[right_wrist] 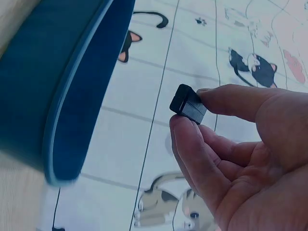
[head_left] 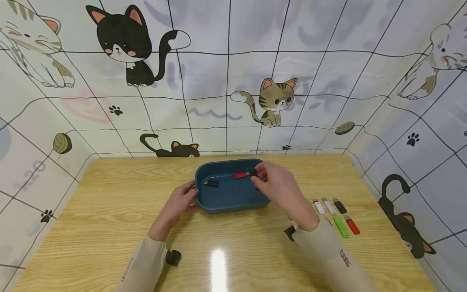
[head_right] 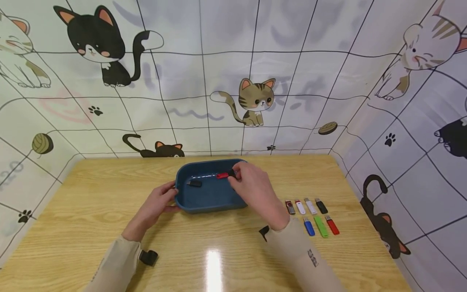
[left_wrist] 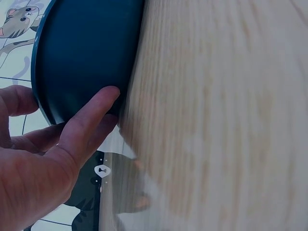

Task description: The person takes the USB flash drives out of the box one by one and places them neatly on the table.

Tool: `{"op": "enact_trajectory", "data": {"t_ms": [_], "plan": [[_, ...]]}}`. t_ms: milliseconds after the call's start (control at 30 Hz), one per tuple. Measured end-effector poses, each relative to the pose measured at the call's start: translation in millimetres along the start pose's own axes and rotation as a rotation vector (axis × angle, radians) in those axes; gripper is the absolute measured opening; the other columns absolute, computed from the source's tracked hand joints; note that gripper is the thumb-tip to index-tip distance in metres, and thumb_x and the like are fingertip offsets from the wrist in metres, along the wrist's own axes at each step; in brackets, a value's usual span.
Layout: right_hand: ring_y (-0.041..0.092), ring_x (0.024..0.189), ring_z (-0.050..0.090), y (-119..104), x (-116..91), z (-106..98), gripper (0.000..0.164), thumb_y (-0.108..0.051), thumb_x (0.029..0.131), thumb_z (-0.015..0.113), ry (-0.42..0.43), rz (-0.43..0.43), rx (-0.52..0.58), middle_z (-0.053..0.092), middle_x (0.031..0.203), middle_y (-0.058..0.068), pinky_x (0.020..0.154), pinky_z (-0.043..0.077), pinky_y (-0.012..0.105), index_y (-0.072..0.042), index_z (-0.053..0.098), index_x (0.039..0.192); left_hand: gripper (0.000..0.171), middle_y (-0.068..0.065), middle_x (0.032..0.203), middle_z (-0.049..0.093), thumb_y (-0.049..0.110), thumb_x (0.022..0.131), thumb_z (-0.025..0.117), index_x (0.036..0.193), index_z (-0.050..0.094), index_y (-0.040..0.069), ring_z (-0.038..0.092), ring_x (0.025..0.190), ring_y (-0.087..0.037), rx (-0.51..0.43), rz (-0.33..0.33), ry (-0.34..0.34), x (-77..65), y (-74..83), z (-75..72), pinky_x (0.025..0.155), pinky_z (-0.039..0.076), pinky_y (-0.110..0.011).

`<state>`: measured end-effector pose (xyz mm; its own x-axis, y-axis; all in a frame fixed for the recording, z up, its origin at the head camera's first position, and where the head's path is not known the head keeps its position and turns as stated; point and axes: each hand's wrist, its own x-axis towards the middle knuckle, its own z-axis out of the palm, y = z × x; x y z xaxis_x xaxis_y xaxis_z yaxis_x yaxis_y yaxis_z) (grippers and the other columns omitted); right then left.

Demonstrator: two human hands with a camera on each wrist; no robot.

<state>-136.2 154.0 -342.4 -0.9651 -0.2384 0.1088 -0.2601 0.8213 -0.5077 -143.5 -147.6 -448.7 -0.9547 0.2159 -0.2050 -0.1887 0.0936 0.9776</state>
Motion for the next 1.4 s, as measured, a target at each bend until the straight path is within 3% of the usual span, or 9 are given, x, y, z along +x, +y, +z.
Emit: {"op": "enact_trajectory", "data": {"t_ms": [467, 833, 1233, 1400], "plan": [[0.023, 0.085, 0.067, 48.2, -11.2, -23.3, 0.034, -0.022, 0.098, 0.071, 0.06, 0.095, -0.003, 0.071, 0.097, 0.009, 0.072, 0.055, 0.04, 0.002, 0.067, 0.122, 0.053, -0.029, 0.153, 0.045, 0.013, 0.108, 0.044, 0.158, 0.035, -0.004, 0.056, 0.131, -0.042, -0.006, -0.001, -0.008, 0.0, 0.7, -0.5, 0.091, 0.06, -0.049], [0.024, 0.081, 0.066, 75.3, -11.3, -20.6, 0.036, -0.022, 0.099, 0.07, 0.075, 0.117, -0.035, 0.072, 0.094, 0.01, 0.071, 0.056, 0.043, 0.005, 0.067, 0.123, 0.053, -0.029, 0.152, 0.047, 0.013, 0.108, 0.044, 0.158, 0.036, -0.004, 0.058, 0.128, -0.04, 0.005, 0.002, 0.002, 0.6, -1.9, -0.3, 0.089, 0.061, -0.048], [0.021, 0.07, 0.057, 99.2, -4.4, -9.9, 0.038, -0.021, 0.099, 0.069, 0.014, 0.213, -0.037, 0.07, 0.097, 0.015, 0.061, 0.047, 0.034, 0.008, 0.064, 0.123, 0.054, -0.029, 0.153, 0.045, 0.014, 0.108, 0.045, 0.158, 0.034, -0.005, 0.055, 0.132, -0.042, -0.003, 0.009, -0.01, -1.2, 0.9, 0.4, 0.092, 0.059, -0.051], [0.023, 0.072, 0.058, 109.4, -0.2, -1.7, 0.039, -0.021, 0.1, 0.068, -0.022, 0.252, -0.037, 0.069, 0.101, 0.017, 0.064, 0.05, 0.036, 0.009, 0.063, 0.124, 0.054, -0.029, 0.153, 0.045, 0.013, 0.109, 0.044, 0.158, 0.034, -0.004, 0.054, 0.132, -0.043, -0.005, 0.009, -0.011, -0.3, 0.5, 0.3, 0.092, 0.059, -0.051]]}}
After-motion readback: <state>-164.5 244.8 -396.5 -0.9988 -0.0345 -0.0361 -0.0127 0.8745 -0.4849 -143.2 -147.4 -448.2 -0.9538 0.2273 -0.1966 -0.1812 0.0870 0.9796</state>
